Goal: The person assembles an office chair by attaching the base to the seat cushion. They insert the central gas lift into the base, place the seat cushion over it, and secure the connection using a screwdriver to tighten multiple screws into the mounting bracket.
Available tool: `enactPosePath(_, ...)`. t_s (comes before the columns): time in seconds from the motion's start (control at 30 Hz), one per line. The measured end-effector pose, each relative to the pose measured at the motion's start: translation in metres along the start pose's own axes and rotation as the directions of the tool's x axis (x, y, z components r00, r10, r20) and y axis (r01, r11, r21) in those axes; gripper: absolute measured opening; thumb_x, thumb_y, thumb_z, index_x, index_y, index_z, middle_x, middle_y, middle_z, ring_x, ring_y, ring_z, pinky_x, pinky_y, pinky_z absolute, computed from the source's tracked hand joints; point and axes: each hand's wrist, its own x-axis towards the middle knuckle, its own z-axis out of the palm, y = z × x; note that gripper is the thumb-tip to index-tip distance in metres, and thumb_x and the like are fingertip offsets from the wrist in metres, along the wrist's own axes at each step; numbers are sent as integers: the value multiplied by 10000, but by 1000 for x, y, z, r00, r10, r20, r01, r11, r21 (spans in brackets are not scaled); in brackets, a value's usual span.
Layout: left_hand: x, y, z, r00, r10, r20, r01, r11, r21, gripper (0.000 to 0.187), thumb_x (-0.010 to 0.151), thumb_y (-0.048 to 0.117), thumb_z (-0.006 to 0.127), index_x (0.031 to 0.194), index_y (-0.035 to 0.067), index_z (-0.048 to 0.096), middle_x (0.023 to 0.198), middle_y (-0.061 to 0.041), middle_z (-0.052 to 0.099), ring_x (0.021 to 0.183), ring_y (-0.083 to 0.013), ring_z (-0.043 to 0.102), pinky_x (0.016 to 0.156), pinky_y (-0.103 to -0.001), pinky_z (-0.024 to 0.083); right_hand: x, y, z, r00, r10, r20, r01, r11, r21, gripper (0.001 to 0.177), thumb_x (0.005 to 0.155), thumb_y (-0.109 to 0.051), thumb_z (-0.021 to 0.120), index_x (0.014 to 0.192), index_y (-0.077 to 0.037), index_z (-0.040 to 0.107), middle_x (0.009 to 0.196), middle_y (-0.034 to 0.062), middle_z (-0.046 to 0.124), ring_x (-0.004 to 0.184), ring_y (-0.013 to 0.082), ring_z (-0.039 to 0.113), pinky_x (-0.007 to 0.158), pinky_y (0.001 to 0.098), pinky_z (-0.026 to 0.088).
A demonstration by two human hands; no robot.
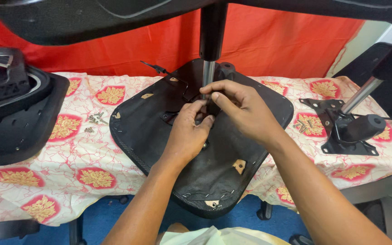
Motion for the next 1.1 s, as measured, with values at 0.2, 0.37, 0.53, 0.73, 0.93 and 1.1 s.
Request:
enactPosePath(0.2,9,1,-5,997,-76,-10,72,972,-224,417,787,18,803,1102,19,529,959,-43,671,872,-78,678,758,-230,567,4,10,21,960,116,-255,-133,990,-51,196,996,-130,664,1153,-19,702,959,18,709,842,70,644,712,273,549)
enactPosePath(0.37,17,-10,-12,992,-107,67,117,978,-171,280,854,9,762,1046,29,559,856,-34,653,771,-66,647,704,-223,540,10,-2,12,989,71,-131,-96,976,-193,230,981,-140,645,1189,-46,675,977,-18,730,873,47,679,775,235,566)
enactPosePath(0.53,19,-18,-16,988,-93,123,122,958,-258,277,879,29,725,1118,25,584,944,-48,709,817,-61,646,750,-219,549,11,-11,17,985,10,-171,-67,941,-330,281,951,-151,678,1212,-52,706,982,5,758,909,64,721,810,242,579)
enactPosePath(0.73,26,-12,-16,997,-55,56,60,995,-80,399,755,118,875,1089,38,672,934,-36,746,894,-102,730,785,-257,572,12,-12,37,896,-34,-443,-227,823,-521,298,841,-223,798,1094,-69,761,858,51,789,789,86,744,722,263,583)
enactPosePath(0.93,29,-7,-21,985,-87,148,105,987,-118,316,795,132,808,1077,70,678,815,-11,725,787,-109,734,698,-274,561,19,-19,19,952,90,-293,-233,834,-500,286,877,-196,766,1125,-60,722,942,40,798,869,86,759,805,275,596)
enactPosePath(1.1,30,-10,-26,989,-47,142,63,992,-108,279,808,96,816,1042,36,676,812,4,710,772,-66,709,679,-243,552,24,-23,0,997,71,22,-60,938,-341,395,920,-94,653,1313,-68,656,1089,19,758,996,77,713,891,283,569)
